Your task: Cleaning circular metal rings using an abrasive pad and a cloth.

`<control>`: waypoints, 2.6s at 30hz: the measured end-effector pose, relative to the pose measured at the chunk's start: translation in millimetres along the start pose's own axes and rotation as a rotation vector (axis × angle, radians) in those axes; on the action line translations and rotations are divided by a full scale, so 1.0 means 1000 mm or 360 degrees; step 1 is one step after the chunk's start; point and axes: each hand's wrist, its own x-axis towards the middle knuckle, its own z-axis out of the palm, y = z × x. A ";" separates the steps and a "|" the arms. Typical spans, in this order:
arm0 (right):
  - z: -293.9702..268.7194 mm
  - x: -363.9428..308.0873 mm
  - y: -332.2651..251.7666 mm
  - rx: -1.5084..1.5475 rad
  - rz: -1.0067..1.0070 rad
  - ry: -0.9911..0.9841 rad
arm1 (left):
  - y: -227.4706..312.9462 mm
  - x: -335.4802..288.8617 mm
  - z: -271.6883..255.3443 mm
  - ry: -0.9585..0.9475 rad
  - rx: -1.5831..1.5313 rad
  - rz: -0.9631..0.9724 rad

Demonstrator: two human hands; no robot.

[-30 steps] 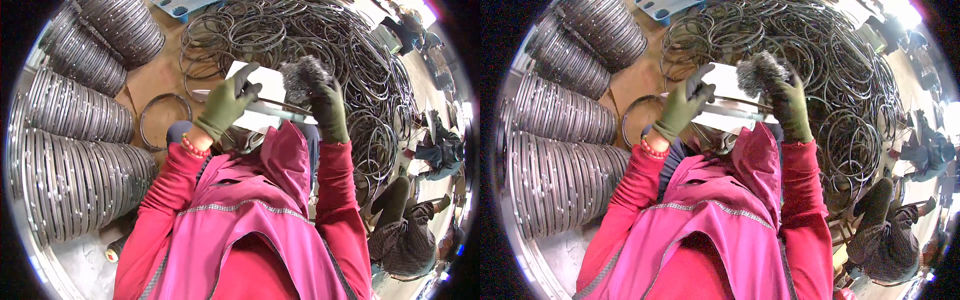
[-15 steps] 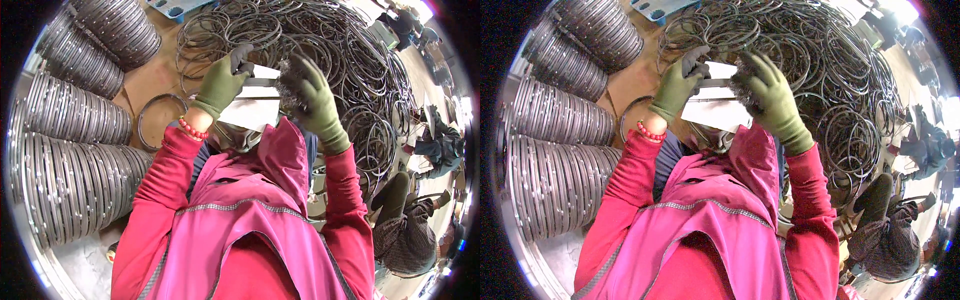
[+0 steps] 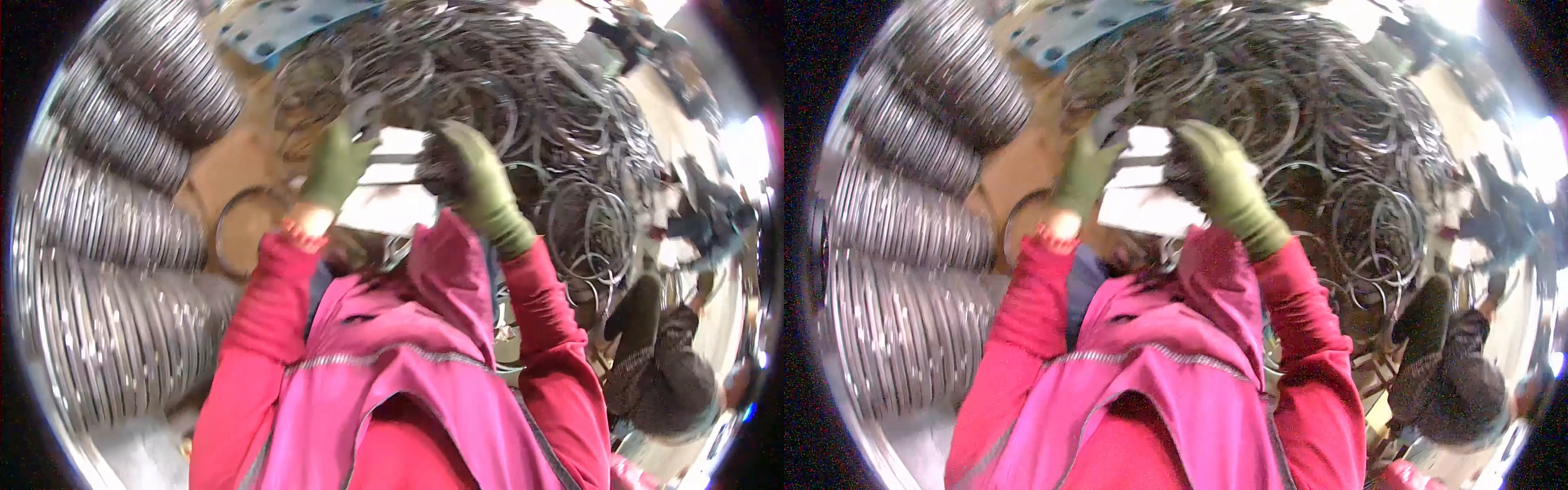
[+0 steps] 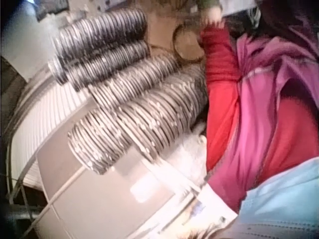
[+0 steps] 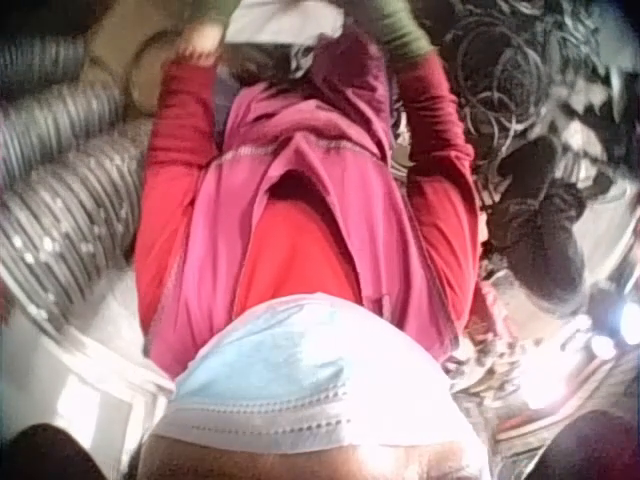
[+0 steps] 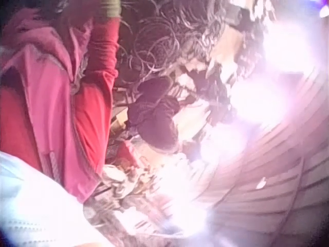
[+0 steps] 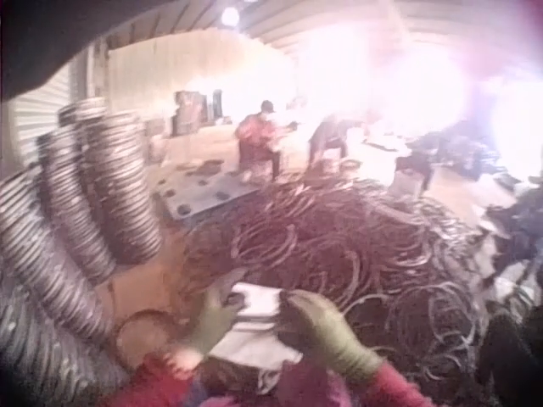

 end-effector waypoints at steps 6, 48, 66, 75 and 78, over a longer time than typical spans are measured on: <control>0.023 0.000 0.005 -0.0173 0.0142 -0.0537 | 0.001 -0.012 0.005 -0.0033 -0.0025 -0.0226; 0.024 0.074 0.036 -0.0344 0.0296 -0.0383 | 0.002 0.061 -0.009 0.0017 0.0717 0.0205; 0.059 0.052 0.039 -0.0275 0.0435 0.0087 | -0.044 0.057 -0.055 0.0096 0.0693 0.0119; 0.057 0.004 0.061 0.0137 0.0586 0.0145 | -0.040 0.040 -0.053 0.0110 0.0652 0.0093; 0.062 0.065 0.006 -0.0294 0.0307 -0.0170 | -0.009 0.041 -0.022 0.0100 0.1003 0.0410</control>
